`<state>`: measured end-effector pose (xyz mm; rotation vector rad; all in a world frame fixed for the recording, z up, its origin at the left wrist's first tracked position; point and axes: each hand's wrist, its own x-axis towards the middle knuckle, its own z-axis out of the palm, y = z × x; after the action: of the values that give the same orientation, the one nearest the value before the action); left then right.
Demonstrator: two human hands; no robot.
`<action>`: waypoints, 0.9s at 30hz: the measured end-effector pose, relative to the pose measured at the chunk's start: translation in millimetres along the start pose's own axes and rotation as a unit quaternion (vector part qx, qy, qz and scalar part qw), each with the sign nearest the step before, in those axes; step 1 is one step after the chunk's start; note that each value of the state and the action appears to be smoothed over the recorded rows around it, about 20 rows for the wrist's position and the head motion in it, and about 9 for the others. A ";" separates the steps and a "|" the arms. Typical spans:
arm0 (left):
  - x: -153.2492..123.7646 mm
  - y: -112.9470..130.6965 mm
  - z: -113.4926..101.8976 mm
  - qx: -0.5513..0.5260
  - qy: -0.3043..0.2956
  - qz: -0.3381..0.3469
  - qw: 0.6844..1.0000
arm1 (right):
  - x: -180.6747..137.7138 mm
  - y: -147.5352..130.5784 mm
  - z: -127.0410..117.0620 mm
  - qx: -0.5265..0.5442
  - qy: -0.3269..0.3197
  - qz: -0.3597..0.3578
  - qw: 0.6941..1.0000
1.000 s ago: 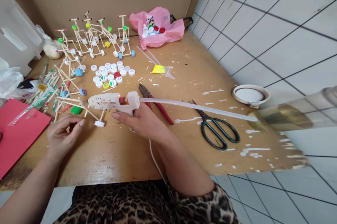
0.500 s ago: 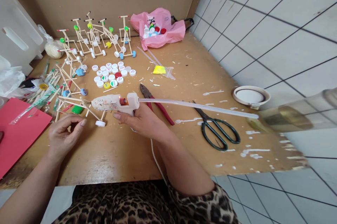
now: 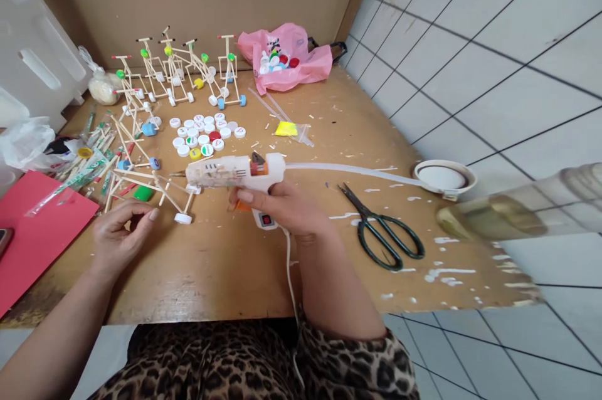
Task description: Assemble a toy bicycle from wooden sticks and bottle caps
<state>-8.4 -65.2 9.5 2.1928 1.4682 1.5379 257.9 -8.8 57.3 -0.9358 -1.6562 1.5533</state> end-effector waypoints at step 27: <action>0.5 -5.2 -4.6 -0.046 0.123 -0.002 0.991 | -26.3 -35.4 37.4 -0.350 0.069 -0.046 0.933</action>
<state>-15.2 -64.0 9.3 2.0077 1.4277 1.8905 237.5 -51.8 90.2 -1.2578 -2.1520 0.7946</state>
